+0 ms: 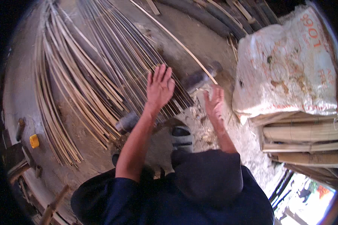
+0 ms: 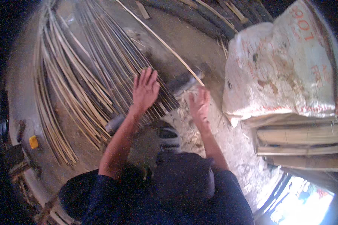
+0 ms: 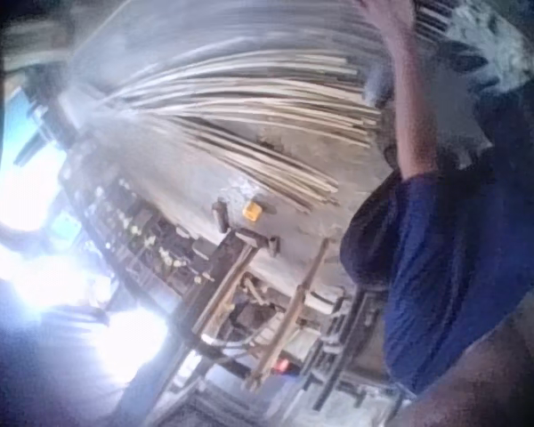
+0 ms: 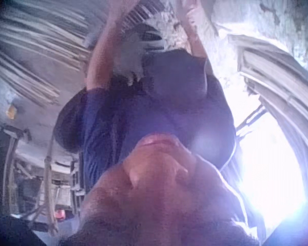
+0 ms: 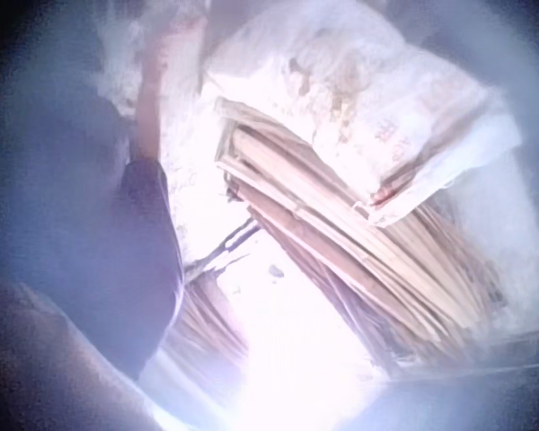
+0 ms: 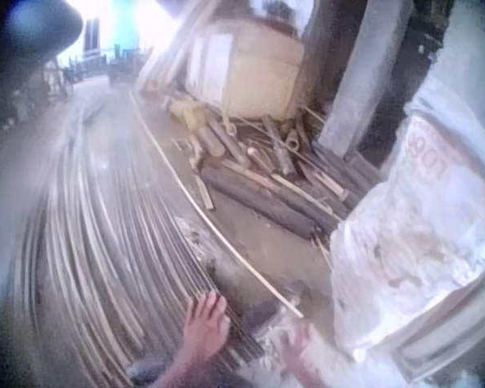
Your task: The person sits on the floor and repeatedly picks up thin bamboo strips, scraping them against a fixed metal tool to smooth or shape them. The person then places the processed strips into a growing pile on the floor.
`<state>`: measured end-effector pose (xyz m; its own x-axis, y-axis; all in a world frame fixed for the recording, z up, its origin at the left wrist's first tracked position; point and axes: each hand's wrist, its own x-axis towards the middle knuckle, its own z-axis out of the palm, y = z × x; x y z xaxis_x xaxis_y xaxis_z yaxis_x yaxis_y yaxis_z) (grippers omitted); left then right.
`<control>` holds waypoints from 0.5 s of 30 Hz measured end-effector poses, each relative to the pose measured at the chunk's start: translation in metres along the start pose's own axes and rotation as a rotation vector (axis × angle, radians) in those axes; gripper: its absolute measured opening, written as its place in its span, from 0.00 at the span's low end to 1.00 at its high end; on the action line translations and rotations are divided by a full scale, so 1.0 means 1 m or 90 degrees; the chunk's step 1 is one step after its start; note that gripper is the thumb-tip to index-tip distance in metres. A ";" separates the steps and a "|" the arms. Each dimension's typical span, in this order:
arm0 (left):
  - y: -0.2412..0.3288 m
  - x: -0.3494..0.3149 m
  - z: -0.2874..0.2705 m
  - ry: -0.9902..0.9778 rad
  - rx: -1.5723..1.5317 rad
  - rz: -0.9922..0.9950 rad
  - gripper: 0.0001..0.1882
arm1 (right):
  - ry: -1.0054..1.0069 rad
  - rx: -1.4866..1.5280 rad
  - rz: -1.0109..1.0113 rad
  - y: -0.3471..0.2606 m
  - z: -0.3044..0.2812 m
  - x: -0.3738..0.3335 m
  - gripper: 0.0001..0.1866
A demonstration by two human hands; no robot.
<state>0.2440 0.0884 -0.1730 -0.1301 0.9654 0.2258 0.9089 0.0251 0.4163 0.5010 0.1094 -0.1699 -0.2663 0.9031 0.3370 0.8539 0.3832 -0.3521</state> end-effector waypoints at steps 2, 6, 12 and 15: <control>0.010 0.004 -0.004 -0.011 0.005 -0.031 0.33 | -0.037 0.036 0.076 -0.011 -0.010 0.043 0.27; 0.021 0.004 -0.006 0.022 0.014 -0.008 0.38 | -0.076 0.120 0.043 -0.001 -0.002 0.084 0.22; 0.015 0.001 -0.004 0.016 -0.023 -0.009 0.37 | -0.088 0.194 0.038 -0.017 -0.015 0.073 0.07; 0.017 0.002 -0.008 0.021 -0.011 0.001 0.37 | -0.183 0.126 0.065 -0.008 -0.012 0.060 0.07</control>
<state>0.2562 0.0882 -0.1580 -0.1423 0.9565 0.2546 0.9022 0.0196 0.4308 0.4838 0.1587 -0.1361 -0.3234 0.9453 0.0424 0.7867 0.2935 -0.5430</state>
